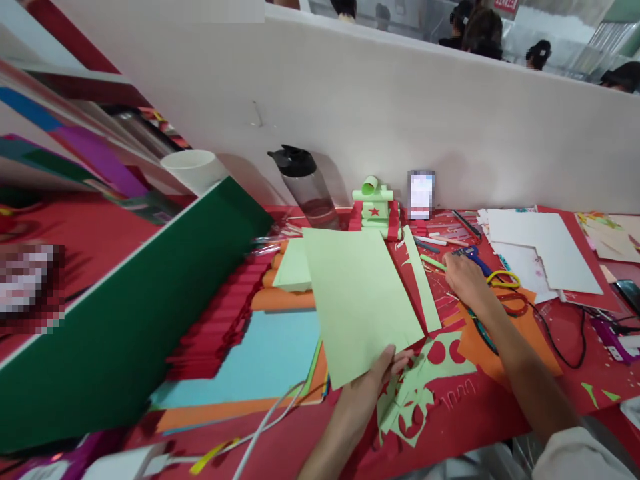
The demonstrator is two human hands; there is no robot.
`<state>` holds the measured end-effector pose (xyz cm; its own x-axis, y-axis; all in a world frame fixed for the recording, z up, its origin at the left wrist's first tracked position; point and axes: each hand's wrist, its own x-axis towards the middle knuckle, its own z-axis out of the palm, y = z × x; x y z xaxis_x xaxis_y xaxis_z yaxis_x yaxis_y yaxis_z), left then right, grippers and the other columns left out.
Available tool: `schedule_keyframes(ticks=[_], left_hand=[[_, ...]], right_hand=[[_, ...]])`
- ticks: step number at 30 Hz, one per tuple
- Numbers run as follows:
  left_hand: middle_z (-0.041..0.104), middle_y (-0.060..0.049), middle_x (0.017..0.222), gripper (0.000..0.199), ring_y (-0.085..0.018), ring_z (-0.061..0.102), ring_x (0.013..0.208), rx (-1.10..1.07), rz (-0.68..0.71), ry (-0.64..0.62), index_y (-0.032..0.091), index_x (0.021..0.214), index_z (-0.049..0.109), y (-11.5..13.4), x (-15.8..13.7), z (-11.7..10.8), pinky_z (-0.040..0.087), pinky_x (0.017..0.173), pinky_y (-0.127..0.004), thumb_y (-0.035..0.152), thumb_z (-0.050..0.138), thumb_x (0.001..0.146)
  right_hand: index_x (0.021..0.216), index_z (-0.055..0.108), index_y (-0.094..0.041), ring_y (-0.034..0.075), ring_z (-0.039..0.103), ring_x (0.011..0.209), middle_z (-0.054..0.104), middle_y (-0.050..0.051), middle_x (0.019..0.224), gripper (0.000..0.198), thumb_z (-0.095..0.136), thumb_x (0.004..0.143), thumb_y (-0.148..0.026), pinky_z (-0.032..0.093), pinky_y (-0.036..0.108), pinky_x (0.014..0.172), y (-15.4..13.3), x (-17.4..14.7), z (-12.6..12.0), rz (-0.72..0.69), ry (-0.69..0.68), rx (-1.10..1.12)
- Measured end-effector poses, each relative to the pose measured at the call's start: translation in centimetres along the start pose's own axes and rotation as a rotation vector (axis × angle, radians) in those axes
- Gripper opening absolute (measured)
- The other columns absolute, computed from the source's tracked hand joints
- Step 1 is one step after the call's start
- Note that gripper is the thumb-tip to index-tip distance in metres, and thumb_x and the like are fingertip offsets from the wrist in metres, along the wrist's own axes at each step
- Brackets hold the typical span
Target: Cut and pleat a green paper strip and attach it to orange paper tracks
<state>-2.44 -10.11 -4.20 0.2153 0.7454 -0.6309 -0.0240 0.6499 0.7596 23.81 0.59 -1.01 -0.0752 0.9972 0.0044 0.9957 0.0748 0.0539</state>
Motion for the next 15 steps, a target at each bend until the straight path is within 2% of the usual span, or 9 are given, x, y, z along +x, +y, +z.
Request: schedule_keyframes(ticks=[3,6,8,9,10,12,13,15], left_hand=[[0.078,-0.010,0.108,0.044,-0.029,0.068,0.118,-0.143,-0.081,-0.061,0.020,0.087,0.075,0.2,-0.3,-0.7,0.049,0.108,-0.035,0.061,0.073,0.074],[0.079,-0.012,0.102,0.054,-0.026,0.071,0.108,0.000,-0.151,-0.116,0.016,0.088,0.076,0.7,-0.7,-1.8,0.053,0.099,-0.030,0.068,0.071,0.075],[0.079,-0.014,0.087,0.067,-0.022,0.075,0.080,0.135,-0.164,-0.252,0.012,0.094,0.073,1.0,-1.2,-2.6,0.058,0.073,-0.027,0.076,0.059,0.079],[0.077,-0.013,0.076,0.071,-0.019,0.071,0.063,0.173,-0.187,-0.329,0.012,0.096,0.071,1.1,-1.6,-2.9,0.054,0.056,-0.025,0.080,0.054,0.080],[0.075,-0.012,0.068,0.074,-0.016,0.065,0.051,0.217,-0.215,-0.448,0.012,0.097,0.069,1.2,-2.0,-3.1,0.048,0.047,-0.023,0.081,0.049,0.081],[0.070,-0.008,0.058,0.075,-0.012,0.051,0.035,0.305,-0.266,-0.696,0.013,0.090,0.065,1.7,-2.8,-3.3,0.038,0.038,-0.021,0.084,0.043,0.082],[0.066,-0.005,0.054,0.073,-0.010,0.046,0.031,0.342,-0.263,-0.769,0.014,0.087,0.064,2.3,-3.2,-3.1,0.035,0.036,-0.021,0.084,0.044,0.081],[0.063,0.000,0.054,0.063,-0.009,0.045,0.034,0.418,-0.183,-0.751,0.017,0.089,0.060,3.9,-3.8,-2.4,0.036,0.038,-0.021,0.079,0.048,0.084]], right_hand=[[0.124,0.053,-0.014,0.027,0.058,0.105,0.064,0.015,0.111,0.032,0.040,0.096,-0.006,0.044,0.034,0.088,0.3,-0.4,-0.3,-0.033,0.076,0.184],[0.125,0.052,-0.015,0.025,0.057,0.108,0.059,0.015,0.117,0.033,0.039,0.095,-0.007,0.044,0.036,0.092,0.1,-1.1,-0.6,-0.084,0.101,0.398],[0.121,0.054,-0.017,0.022,0.059,0.101,0.056,0.013,0.119,0.029,0.038,0.097,-0.010,0.046,0.033,0.089,-0.2,-1.6,-0.9,-0.073,0.074,0.562],[0.118,0.054,-0.018,0.020,0.060,0.098,0.054,0.012,0.119,0.026,0.038,0.098,-0.013,0.046,0.032,0.087,-0.4,-1.9,-1.0,-0.067,0.063,0.642],[0.116,0.053,-0.018,0.019,0.060,0.095,0.054,0.011,0.117,0.023,0.038,0.099,-0.017,0.046,0.032,0.086,-0.6,-2.0,-1.1,-0.065,0.056,0.714],[0.109,0.052,-0.020,0.018,0.058,0.087,0.057,0.006,0.105,0.018,0.036,0.102,-0.027,0.046,0.031,0.083,-1.0,-2.2,-1.4,-0.069,0.039,0.852],[0.104,0.051,-0.021,0.017,0.057,0.082,0.057,0.004,0.096,0.019,0.035,0.103,-0.031,0.046,0.031,0.081,-1.3,-2.2,-1.5,-0.070,0.025,0.924],[0.097,0.047,-0.022,0.015,0.051,0.071,0.052,-0.001,0.081,0.022,0.034,0.104,-0.039,0.044,0.029,0.072,-2.0,-1.9,-1.6,-0.061,-0.005,1.080]])
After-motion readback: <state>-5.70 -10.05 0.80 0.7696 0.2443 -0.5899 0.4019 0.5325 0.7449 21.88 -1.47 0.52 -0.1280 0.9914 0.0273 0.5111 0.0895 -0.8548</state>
